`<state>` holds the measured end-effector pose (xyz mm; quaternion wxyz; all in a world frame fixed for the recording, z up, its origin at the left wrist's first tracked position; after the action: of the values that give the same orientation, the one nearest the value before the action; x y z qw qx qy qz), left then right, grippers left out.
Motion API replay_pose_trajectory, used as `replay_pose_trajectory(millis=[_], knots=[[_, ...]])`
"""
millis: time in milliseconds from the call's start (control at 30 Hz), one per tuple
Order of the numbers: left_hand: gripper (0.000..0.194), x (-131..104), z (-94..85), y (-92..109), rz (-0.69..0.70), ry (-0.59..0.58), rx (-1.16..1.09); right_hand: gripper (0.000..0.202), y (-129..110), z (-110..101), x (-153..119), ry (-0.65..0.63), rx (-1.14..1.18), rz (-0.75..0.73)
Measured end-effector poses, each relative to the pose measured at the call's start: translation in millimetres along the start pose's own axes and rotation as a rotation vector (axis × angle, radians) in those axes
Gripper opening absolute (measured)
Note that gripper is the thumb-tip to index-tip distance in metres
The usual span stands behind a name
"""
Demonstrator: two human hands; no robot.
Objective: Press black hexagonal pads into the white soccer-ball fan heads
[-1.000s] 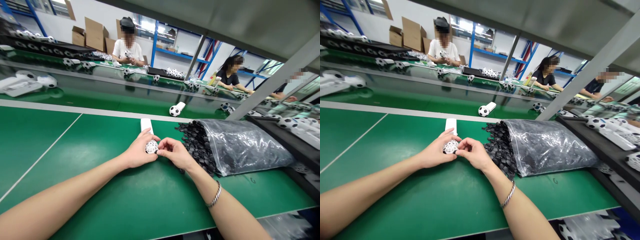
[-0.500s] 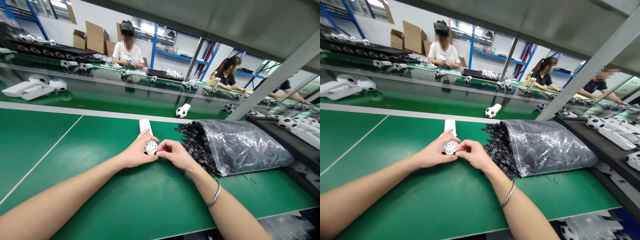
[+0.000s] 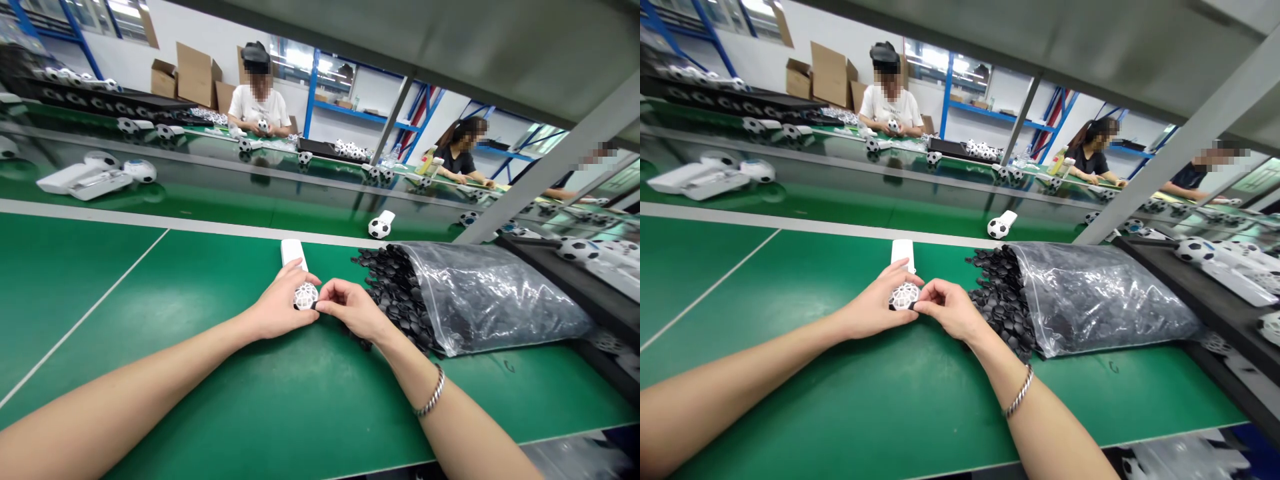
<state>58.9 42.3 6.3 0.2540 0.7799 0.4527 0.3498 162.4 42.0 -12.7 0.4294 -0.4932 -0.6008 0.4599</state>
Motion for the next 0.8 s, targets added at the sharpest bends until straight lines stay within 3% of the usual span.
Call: replay_pose_trajectory(millis=[167, 267, 367, 433, 567, 800], knots=[[0.033, 1.8, 0.6, -0.9, -0.008, 0.035, 0.008, 0.018, -1.0, -0.3, 3.7, -0.005, -0.048, -0.003], [0.036, 3.0, 2.2, 0.5, 0.06, -0.053, -0.026, 0.021, -4.4, -7.9, 5.3, 0.014, -0.15, -0.033], [0.056, 4.4, -1.1, -1.7, 0.136, -0.105, -0.03, 0.018, -8.9, -25.1, 5.5, 0.122, -0.427, -0.12], [0.065, 7.8, -8.5, -11.5, 0.098, -0.044, 0.021, 0.014, -10.4, -32.0, 3.8, 0.168, -0.65, -0.181], [0.059, 11.6, -17.9, -32.8, -0.088, 0.038, 0.039, 0.005, -6.9, -27.3, -0.5, 0.112, -0.861, -0.227], [0.06, 10.9, -13.6, -27.4, -0.077, -0.093, -0.085, 0.013, -8.5, -17.9, -6.8, -0.005, -0.856, -0.256]])
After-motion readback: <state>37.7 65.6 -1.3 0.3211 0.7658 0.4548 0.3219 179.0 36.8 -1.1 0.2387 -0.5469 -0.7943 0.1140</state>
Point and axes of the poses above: each hand's wrist, its own x-axis towards the middle knuckle, its own z-axis out of the palm, y = z × x, the point moved 8 cm from there along x, towards the middle knuckle, and after that the axes turned 13 degrees about y, right-handed, at the moved point
